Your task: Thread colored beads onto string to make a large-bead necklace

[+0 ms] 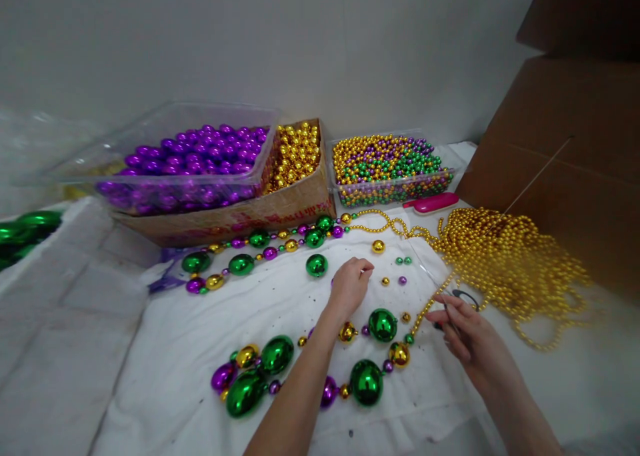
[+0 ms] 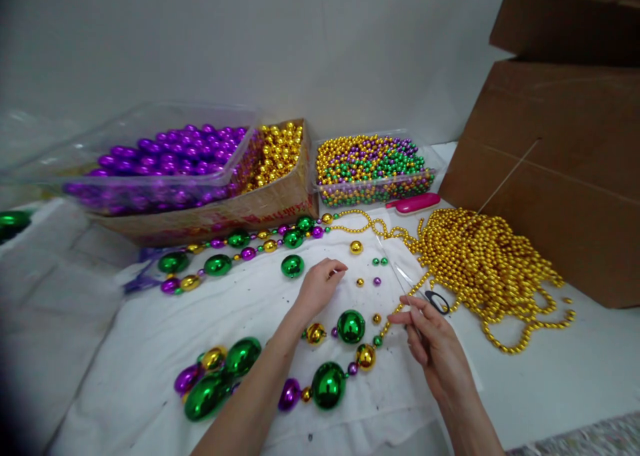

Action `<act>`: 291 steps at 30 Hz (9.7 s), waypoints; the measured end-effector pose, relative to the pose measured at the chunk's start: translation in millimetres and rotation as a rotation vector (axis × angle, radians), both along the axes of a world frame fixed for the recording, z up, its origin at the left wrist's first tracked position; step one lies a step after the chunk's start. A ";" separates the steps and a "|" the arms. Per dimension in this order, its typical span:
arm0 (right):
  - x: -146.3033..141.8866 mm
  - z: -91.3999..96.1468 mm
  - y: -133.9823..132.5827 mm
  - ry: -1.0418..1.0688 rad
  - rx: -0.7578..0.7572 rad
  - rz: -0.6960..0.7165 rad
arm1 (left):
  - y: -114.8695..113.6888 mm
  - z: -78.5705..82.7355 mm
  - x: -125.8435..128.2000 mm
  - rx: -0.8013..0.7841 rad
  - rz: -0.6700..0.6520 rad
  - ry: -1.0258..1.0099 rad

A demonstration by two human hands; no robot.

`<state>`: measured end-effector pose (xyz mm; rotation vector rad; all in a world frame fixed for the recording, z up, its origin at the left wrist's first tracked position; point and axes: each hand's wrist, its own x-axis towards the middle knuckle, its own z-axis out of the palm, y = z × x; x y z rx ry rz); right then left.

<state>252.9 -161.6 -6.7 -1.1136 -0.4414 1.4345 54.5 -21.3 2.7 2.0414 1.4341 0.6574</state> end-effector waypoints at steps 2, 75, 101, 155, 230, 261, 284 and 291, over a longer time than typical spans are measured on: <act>1.4 -0.1 -1.9 -0.021 0.004 -0.012 | 11.0 -1.0 1.6 0.003 0.020 0.008; -45.4 30.6 -26.0 -0.690 -0.001 0.195 | -56.8 0.1 -46.4 -0.753 0.006 -1.353; -34.2 10.6 42.4 -0.767 0.102 0.059 | -27.0 18.4 11.2 -0.602 -0.128 -1.119; -29.7 29.9 -20.2 -0.653 -0.041 0.266 | -9.0 -4.2 -34.9 -0.756 0.096 -1.350; -31.2 84.4 58.1 -0.296 0.273 0.032 | 13.2 -8.9 -92.3 -0.046 0.604 -0.259; -24.9 24.7 25.9 -0.051 0.030 -0.042 | -1.5 -0.6 -32.1 -0.093 -0.084 0.083; -12.4 11.5 19.5 0.027 0.015 -0.060 | 36.5 23.9 -6.1 -0.281 0.044 -0.609; -10.4 33.2 31.4 0.016 0.042 -0.066 | 7.5 37.0 -21.7 -0.506 0.031 -0.969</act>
